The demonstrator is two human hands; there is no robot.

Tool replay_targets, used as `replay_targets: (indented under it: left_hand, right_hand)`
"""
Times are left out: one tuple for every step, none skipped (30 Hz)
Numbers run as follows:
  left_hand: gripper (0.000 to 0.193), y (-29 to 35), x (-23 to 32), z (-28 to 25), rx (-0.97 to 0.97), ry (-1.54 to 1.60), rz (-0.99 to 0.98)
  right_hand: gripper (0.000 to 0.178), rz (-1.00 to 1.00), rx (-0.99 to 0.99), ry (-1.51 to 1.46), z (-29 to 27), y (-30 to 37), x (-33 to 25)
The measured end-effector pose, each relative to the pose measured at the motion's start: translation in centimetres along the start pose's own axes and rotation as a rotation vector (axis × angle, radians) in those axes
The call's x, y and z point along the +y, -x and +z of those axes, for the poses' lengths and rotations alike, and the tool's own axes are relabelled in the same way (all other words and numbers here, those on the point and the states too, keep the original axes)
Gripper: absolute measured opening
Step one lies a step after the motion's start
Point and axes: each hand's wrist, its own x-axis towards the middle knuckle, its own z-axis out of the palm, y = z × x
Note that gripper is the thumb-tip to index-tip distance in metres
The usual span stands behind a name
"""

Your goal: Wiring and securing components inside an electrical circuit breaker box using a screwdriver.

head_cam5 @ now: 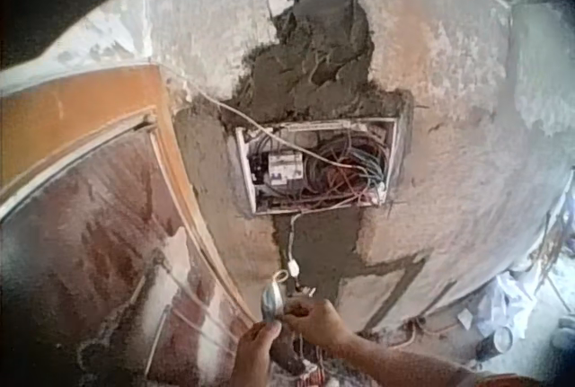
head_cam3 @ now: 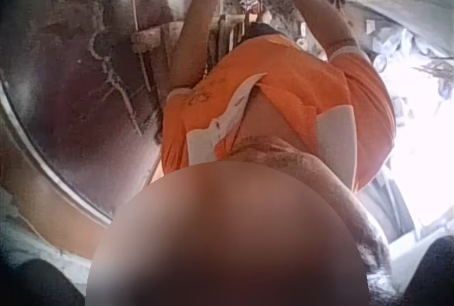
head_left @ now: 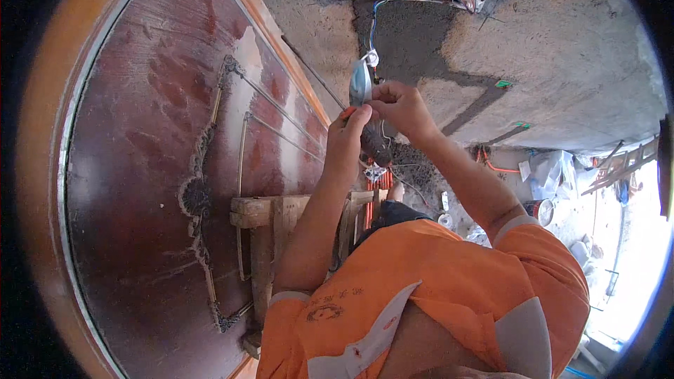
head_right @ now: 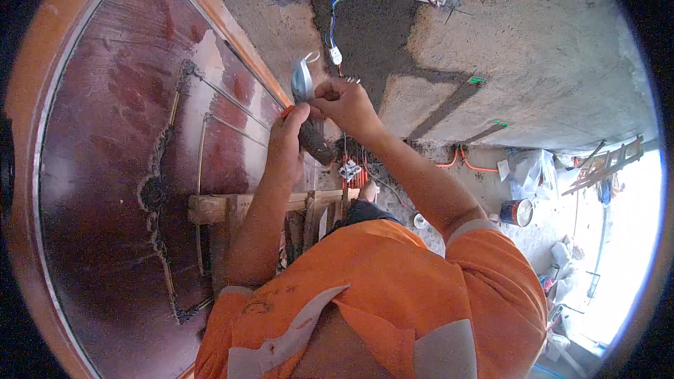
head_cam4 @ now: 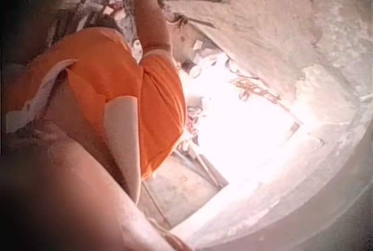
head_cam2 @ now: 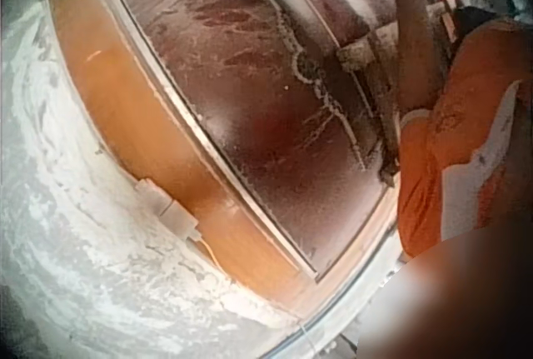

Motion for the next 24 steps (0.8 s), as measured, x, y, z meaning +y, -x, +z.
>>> replay_targets:
  left_hand:
    - [0.03,0.2,0.0,0.2,-0.005,-0.003,0.006]
    - [0.03,0.6,0.1,0.4,0.036,0.068,-0.065]
    - [0.03,1.1,0.5,0.5,0.076,0.137,-0.133]
    - [0.03,1.0,0.4,0.5,0.061,0.132,-0.115]
    - [0.03,0.8,-0.1,0.2,0.152,0.069,-0.016]
    - [0.03,0.8,-0.5,-0.1,0.247,0.01,0.086]
    - [0.031,0.6,-1.2,-0.8,0.252,-0.033,0.1]
    - [0.031,0.3,-1.3,-0.7,0.239,-0.035,0.114]
    - [0.033,0.2,-1.6,-0.5,0.259,-0.065,0.157]
    - [0.036,0.0,-1.9,-0.5,0.28,-0.095,0.198]
    - [0.04,-0.2,-2.1,-0.7,0.169,-0.176,0.158]
    - [0.04,-0.2,-2.1,-0.2,0.167,-0.178,0.163]
    - [0.04,-0.1,-2.2,0.6,0.111,-0.258,0.237]
    - [0.04,-0.1,-2.4,1.1,0.055,-0.339,0.309]
    - [0.039,-0.3,-2.4,1.5,-0.002,-0.319,0.348]
    - [0.039,-0.6,-2.1,1.5,-0.006,-0.321,0.344]
    - [0.038,-1.0,-1.5,1.1,0.003,-0.381,0.308]
    - [0.037,-1.7,-0.7,0.7,0.013,-0.439,0.269]
    - [0.03,-2.7,-0.2,-0.2,0.149,-0.443,0.151]
    - [0.023,-3.8,0.1,-1.4,0.203,-0.422,0.282]
    - [0.024,-5.3,0.1,-3.0,0.302,-0.61,0.51]
    - [0.033,-4.5,2.6,-1.7,0.27,-0.544,0.559]
    - [0.037,-5.2,3.2,-2.0,0.312,-0.723,0.727]
    - [0.037,-5.2,3.8,-2.2,0.316,-0.727,0.728]
  right_hand:
    - [0.014,-0.007,0.004,-0.001,-0.1,0.6,-0.3]
    - [0.015,0.071,-0.02,-0.029,-0.3,1.3,-0.5]
    - [0.017,0.144,-0.046,-0.061,-0.3,2.0,-0.9]
    - [0.017,0.122,-0.035,-0.06,-0.3,2.6,-0.9]
    - [0.019,0.118,0.018,-0.107,0.0,3.5,-0.6]
    - [0.021,0.112,0.067,-0.156,0.3,4.4,-0.3]
    - [0.021,0.094,0.079,-0.154,0.5,5.1,0.3]
    - [0.025,0.059,-0.025,-0.095,0.8,6.1,0.7]
    - [0.029,0.032,-0.128,-0.034,0.9,6.7,0.6]
    - [0.029,0.025,-0.119,-0.034,0.8,6.8,0.4]
    - [0.033,-0.027,-0.159,0.098,0.6,7.0,0.1]
    - [0.039,-0.08,-0.205,0.232,0.5,7.0,-0.4]
    - [0.044,-0.063,-0.144,0.203,0.5,6.9,-0.9]
    - [0.044,-0.062,-0.143,0.201,0.4,6.8,-0.8]
    - [0.042,-0.03,-0.075,0.129,0.1,6.6,-0.7]
    - [0.041,0.004,-0.007,0.056,-0.1,6.4,-0.6]
    - [0.041,0.01,-0.004,0.053,-0.7,6.1,-0.5]
    - [0.041,0.109,0.055,-0.021,-1.6,5.7,-0.3]
    - [0.041,0.21,0.106,-0.095,-2.4,5.5,-0.1]
    - [0.041,0.222,0.1,-0.097,-3.3,5.3,0.3]
    - [0.039,0.151,0.143,0.015,-4.3,5.2,0.5]
    - [0.036,0.084,0.198,0.126,-5.5,5.2,1.0]
    - [0.036,0.098,0.201,0.124,-6.5,5.5,1.5]
    - [0.035,0.062,0.275,0.143,-7.3,5.4,1.5]
